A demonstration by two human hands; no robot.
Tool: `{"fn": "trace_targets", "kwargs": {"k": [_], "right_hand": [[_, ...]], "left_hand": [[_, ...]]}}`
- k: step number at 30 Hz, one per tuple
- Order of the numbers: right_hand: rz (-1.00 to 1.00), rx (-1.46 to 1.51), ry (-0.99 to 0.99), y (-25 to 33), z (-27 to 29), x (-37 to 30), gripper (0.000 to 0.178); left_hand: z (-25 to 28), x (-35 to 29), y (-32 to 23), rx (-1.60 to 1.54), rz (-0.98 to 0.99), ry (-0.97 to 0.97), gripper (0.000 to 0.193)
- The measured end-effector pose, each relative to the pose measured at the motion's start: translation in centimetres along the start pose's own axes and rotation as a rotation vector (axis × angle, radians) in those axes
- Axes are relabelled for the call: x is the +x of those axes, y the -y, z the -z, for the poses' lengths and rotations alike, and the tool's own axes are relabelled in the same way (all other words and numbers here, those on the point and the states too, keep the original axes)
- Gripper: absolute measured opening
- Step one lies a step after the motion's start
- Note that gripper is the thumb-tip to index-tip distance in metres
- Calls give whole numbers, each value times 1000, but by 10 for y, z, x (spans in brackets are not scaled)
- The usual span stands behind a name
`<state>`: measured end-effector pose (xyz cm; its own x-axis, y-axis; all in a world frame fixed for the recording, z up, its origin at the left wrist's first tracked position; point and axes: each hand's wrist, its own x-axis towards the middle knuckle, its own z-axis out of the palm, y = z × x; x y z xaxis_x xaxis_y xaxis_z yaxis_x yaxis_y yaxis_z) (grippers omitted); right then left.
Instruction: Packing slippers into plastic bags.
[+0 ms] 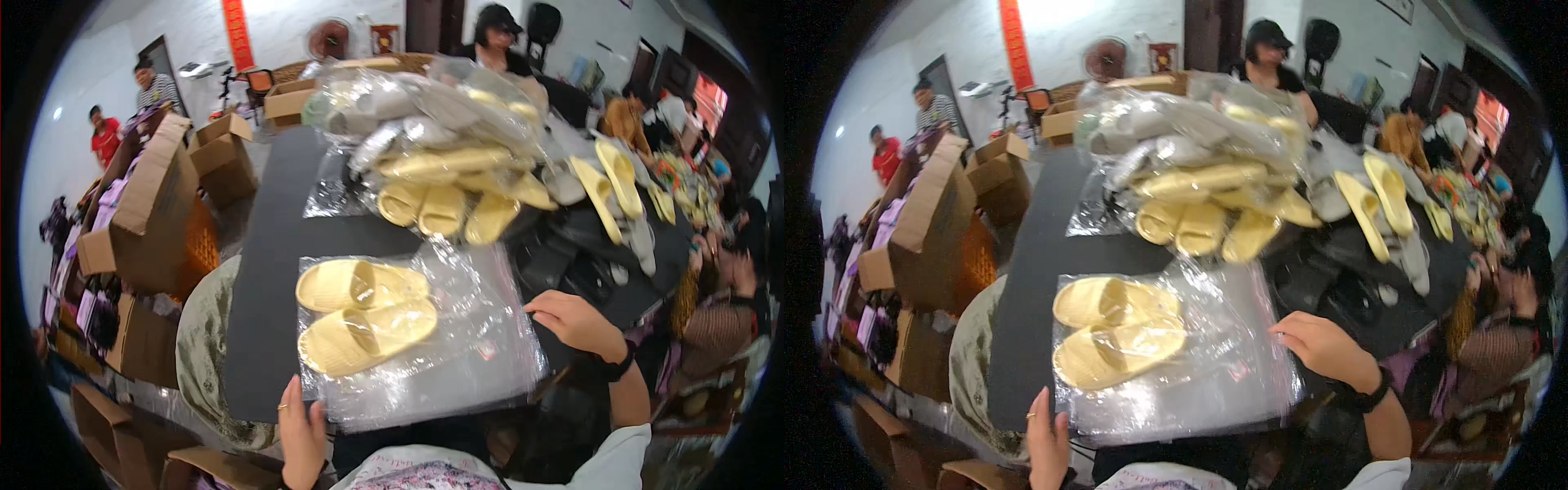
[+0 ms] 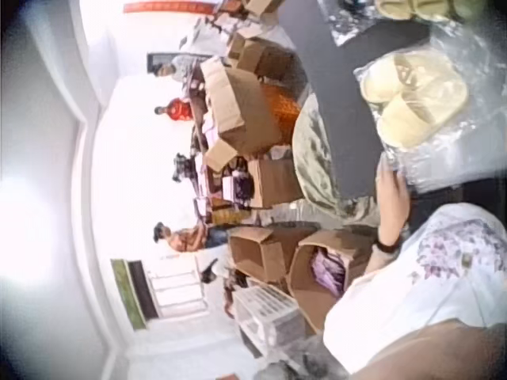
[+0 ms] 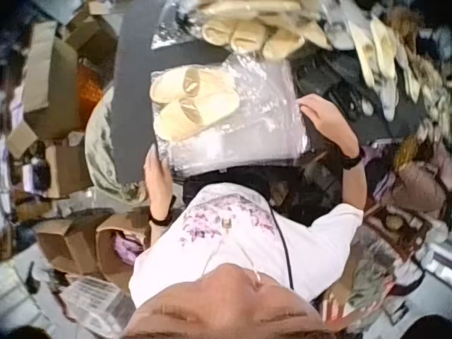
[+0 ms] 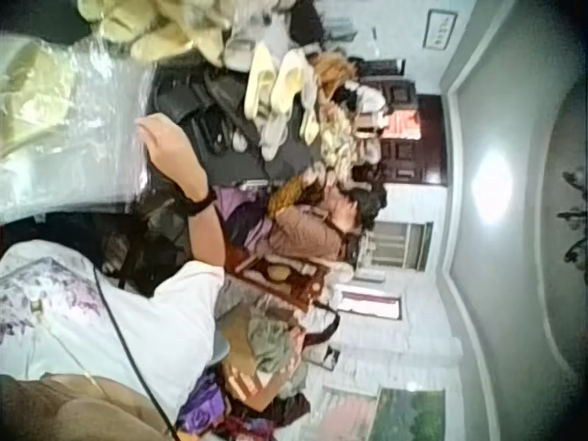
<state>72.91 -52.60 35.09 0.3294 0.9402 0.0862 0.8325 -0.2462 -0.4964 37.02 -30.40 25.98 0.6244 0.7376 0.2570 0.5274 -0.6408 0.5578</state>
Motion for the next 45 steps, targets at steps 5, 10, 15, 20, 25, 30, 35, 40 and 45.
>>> {"fn": "trace_targets", "kwargs": {"k": [5, 10, 15, 20, 25, 30, 35, 40, 45], "right_hand": [[145, -205, 23, -42, -37, 115, 51], [366, -63, 108, -49, -71, 192, 89], [53, 520, 396, -81, -86, 215, 82], [37, 124, 448, -78, -85, 222, 39], [13, 709, -112, -34, -58, 213, 8], [128, 307, -494, -37, -42, 205, 6], [76, 561, -499, -8, -30, 191, 8], [73, 139, -325, -65, -42, 150, 29], [-81, 86, -62, -38, -60, 134, 24]], "left_hand": [[-27, 16, -9, 206, 112, 57, 75], [-42, -2, 22, 75, 62, -209, 58], [-56, 5, 40, -132, 210, -303, 46], [-48, 11, 38, 42, 312, -218, 41], [-53, 21, 48, 89, 348, -164, 31], [-58, 24, 50, 99, 354, -114, 28], [-59, 25, 47, 177, 281, -223, 23], [-68, 25, 56, 185, 288, -215, 25], [-62, 24, 52, 174, 280, -131, 21]]}}
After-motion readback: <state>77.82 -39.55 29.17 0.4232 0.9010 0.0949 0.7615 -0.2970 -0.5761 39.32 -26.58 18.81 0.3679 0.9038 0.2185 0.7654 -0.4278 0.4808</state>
